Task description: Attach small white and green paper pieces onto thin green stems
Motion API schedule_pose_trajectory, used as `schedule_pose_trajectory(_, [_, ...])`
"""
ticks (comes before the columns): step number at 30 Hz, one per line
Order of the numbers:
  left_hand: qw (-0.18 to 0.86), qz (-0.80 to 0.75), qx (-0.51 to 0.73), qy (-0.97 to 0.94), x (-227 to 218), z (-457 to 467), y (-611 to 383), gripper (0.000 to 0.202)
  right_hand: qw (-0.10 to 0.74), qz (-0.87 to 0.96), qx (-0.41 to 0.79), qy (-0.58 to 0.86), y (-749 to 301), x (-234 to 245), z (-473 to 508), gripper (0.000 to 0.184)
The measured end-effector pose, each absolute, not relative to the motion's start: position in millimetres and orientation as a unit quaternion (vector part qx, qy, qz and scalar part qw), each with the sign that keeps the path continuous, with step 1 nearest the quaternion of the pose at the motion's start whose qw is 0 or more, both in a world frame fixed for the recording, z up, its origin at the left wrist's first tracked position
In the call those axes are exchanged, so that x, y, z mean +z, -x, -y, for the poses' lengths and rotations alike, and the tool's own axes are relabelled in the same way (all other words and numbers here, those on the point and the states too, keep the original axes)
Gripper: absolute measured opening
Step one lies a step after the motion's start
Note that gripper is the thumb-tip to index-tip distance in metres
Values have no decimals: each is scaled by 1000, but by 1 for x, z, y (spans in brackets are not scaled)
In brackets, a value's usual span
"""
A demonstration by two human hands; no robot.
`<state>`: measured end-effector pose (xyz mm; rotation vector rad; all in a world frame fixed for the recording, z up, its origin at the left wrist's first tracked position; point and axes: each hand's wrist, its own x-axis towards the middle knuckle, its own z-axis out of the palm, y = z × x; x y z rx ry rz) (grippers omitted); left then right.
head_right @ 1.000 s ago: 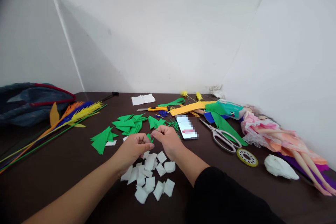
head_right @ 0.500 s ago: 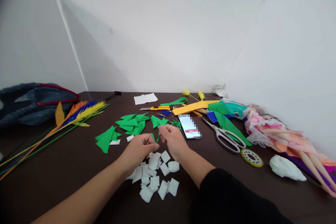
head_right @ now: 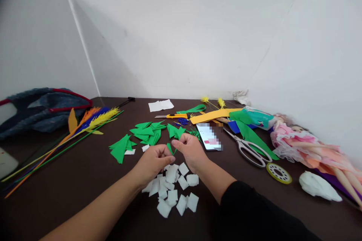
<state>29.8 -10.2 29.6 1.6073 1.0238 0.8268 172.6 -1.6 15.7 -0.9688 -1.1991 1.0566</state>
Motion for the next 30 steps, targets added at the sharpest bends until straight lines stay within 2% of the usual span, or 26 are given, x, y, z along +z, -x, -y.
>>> schedule_pose_trajectory(7, [387, -446, 377, -714, 22, 7, -31, 27, 589, 517, 420, 457, -160, 12, 1, 34])
schedule_pose_trajectory(13, [331, -471, 355, -737, 21, 3, -27, 26, 586, 548, 341, 490, -158, 16, 6, 33])
schedule_pose_trajectory(16, [407, -423, 350, -730, 27, 3, -23, 24, 591, 553, 339, 480, -161, 16, 8, 32])
schedule_pose_trajectory(21, [625, -262, 361, -640, 31, 4, -20, 24, 611, 510, 459, 395, -161, 12, 10, 32])
schedule_pose_trajectory(26, [671, -216, 363, -609, 26, 5, -23, 33, 624, 459, 567, 278, -156, 15, 15, 34])
schedule_pose_trajectory(30, [676, -217, 375, -596, 24, 6, -26, 30, 630, 456, 577, 250, -155, 17, 18, 30])
